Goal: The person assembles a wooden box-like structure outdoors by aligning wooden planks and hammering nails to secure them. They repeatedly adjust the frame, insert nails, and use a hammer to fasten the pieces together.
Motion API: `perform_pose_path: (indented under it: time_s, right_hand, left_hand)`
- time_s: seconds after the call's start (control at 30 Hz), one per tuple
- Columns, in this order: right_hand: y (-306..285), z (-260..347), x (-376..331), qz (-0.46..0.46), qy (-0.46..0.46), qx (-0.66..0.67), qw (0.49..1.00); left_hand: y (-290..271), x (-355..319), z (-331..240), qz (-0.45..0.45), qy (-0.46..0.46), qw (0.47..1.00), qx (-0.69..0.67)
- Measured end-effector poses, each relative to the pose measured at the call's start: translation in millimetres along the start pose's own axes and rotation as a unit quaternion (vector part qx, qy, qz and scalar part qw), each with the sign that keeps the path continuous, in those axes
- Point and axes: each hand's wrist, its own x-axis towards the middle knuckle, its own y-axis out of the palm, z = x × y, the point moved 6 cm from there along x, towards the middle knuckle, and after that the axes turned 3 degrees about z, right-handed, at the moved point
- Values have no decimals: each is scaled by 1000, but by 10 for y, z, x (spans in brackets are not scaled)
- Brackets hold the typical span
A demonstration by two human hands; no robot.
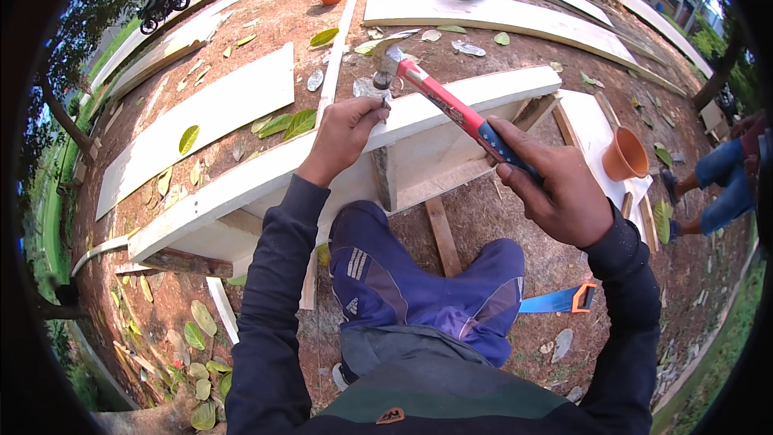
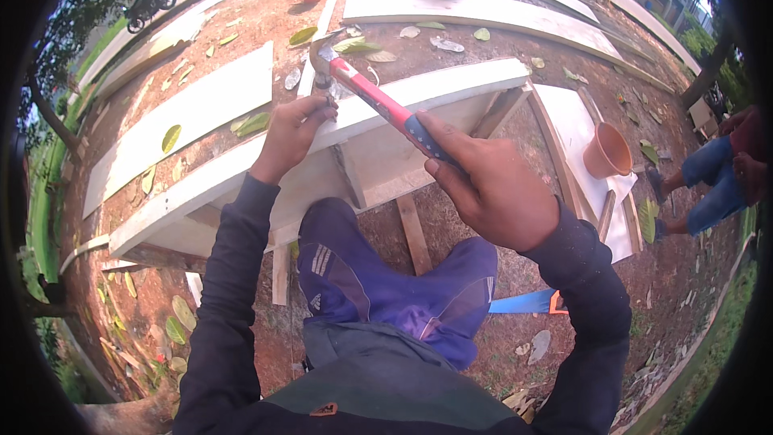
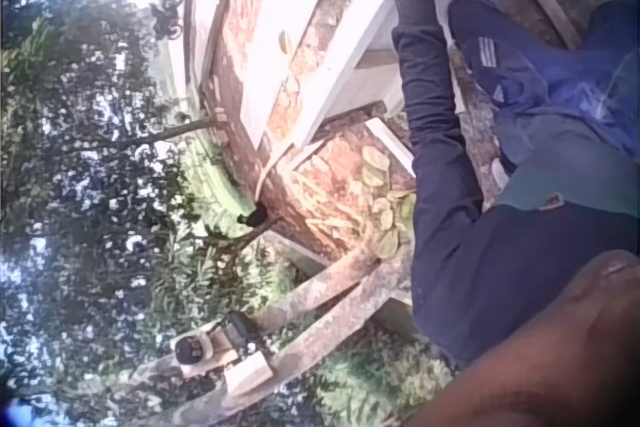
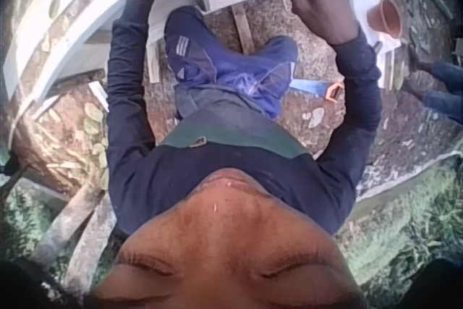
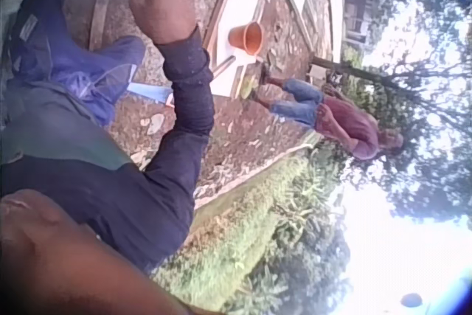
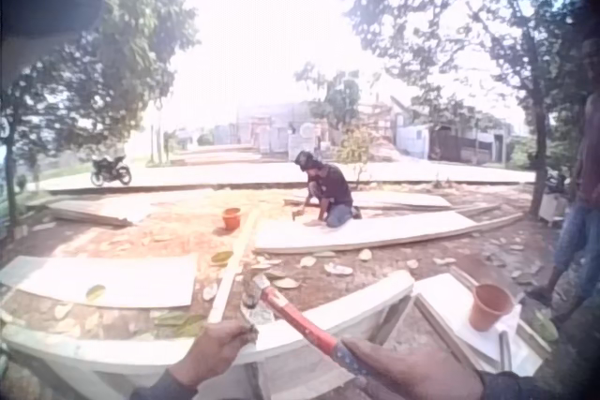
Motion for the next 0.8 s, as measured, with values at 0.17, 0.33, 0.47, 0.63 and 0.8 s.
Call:
perform_pose_path:
  time_s: [0.17,0.33,0.47,0.63,0.8]
  right_hand:
    - [-194,83,47,-72,22,43,996]
    - [14,38,8,30,-7,-11,999]
    - [-104,65,-66,-28,-44,-42,998]
    - [-308,188,-9,-162,-7,46,986]
    - [84,21,-63,13,-5,-27,1000]
  left_hand:
    - [-26,-7,-8,-15,23,1000,-2]
    - [2,7,-23,6,12,1000,12]
    - [32,48,-76,2,42,999,13]
    - [-36,-36,-19,-7,20,1000,14]
    - [16,15,-51,-17,52,999,-1]
